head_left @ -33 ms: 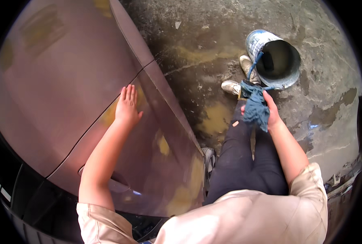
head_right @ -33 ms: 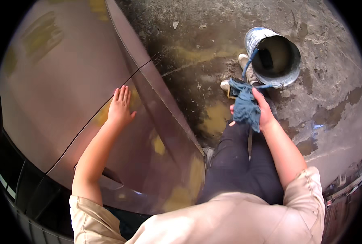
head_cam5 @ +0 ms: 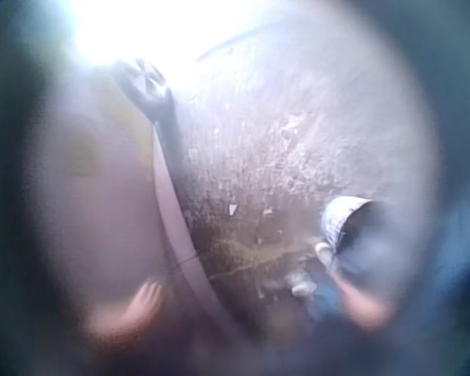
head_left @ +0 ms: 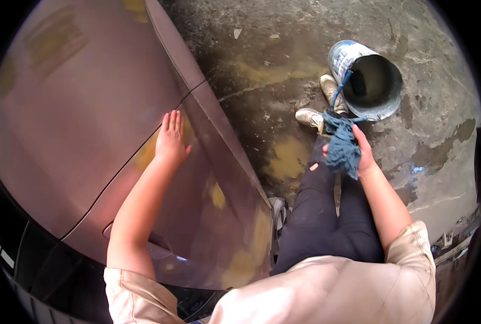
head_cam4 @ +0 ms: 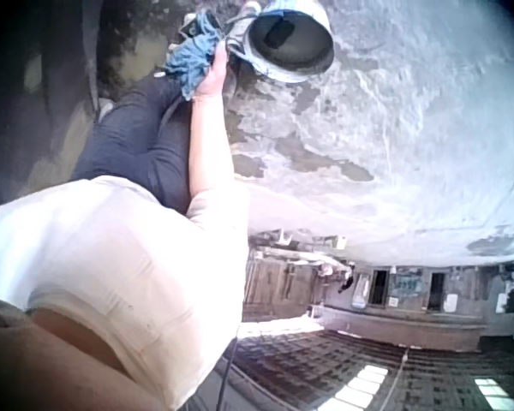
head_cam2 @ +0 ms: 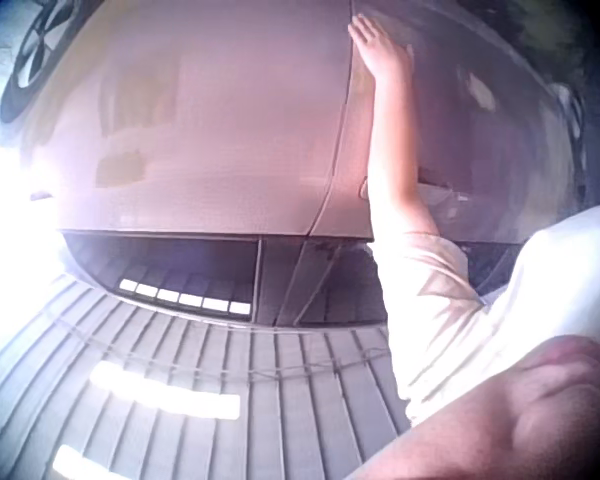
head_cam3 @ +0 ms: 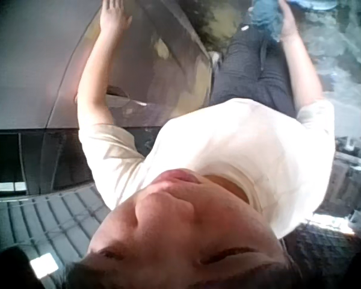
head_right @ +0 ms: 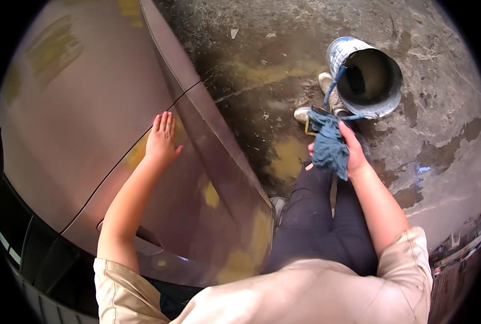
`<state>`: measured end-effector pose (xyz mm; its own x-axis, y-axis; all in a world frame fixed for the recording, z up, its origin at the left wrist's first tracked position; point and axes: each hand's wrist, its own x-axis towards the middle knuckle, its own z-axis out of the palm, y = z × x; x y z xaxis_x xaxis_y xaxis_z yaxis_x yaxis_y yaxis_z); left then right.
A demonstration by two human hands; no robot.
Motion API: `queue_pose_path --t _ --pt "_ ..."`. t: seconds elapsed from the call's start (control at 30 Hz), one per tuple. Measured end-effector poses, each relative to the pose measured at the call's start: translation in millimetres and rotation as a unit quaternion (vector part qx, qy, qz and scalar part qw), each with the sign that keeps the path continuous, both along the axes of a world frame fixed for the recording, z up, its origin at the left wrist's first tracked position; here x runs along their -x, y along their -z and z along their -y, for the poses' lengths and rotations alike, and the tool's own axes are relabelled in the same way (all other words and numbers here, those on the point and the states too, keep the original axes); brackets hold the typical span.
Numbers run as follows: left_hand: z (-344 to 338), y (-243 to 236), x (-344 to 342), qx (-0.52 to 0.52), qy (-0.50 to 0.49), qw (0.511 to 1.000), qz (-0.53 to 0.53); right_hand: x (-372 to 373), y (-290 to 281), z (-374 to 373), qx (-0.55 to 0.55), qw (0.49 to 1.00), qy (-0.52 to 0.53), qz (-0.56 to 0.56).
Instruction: The person sands a section of a car's side panel using a sanding block and a cloth. They repeatedly rub the surface, occasionally dipping the sanding block into a bucket of water and wiping the area with the cloth.
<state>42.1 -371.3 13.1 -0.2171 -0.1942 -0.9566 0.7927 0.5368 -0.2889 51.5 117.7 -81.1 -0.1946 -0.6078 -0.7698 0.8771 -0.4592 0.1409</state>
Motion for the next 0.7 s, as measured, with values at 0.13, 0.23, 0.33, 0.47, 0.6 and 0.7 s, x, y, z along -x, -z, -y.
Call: queue_pose_path --t 0.13,0.23,0.33,0.47,0.6,0.7 --pt "2 58 8 0.024 0.019 1.0 -0.007 -15 16 -14 -0.027 1.0 0.002 0.007" --pt "2 59 8 0.044 0.007 0.999 0.004 -17 23 -17 -0.027 1.0 0.001 0.008" --pt "2 35 13 0.04 -0.013 0.999 0.016 -18 22 -19 -0.029 1.0 -0.01 0.008" --pt "-1 -2 16 0.031 -0.01 0.999 0.019 -9 15 -18 -0.028 1.0 -0.002 0.007" --pt "-9 -32 17 0.034 -0.014 0.999 0.016 2 14 -22 -0.006 1.0 0.013 -0.002" --pt "-15 -42 21 0.038 -0.028 0.999 0.021 4 19 -31 0.012 0.999 0.033 -0.009"
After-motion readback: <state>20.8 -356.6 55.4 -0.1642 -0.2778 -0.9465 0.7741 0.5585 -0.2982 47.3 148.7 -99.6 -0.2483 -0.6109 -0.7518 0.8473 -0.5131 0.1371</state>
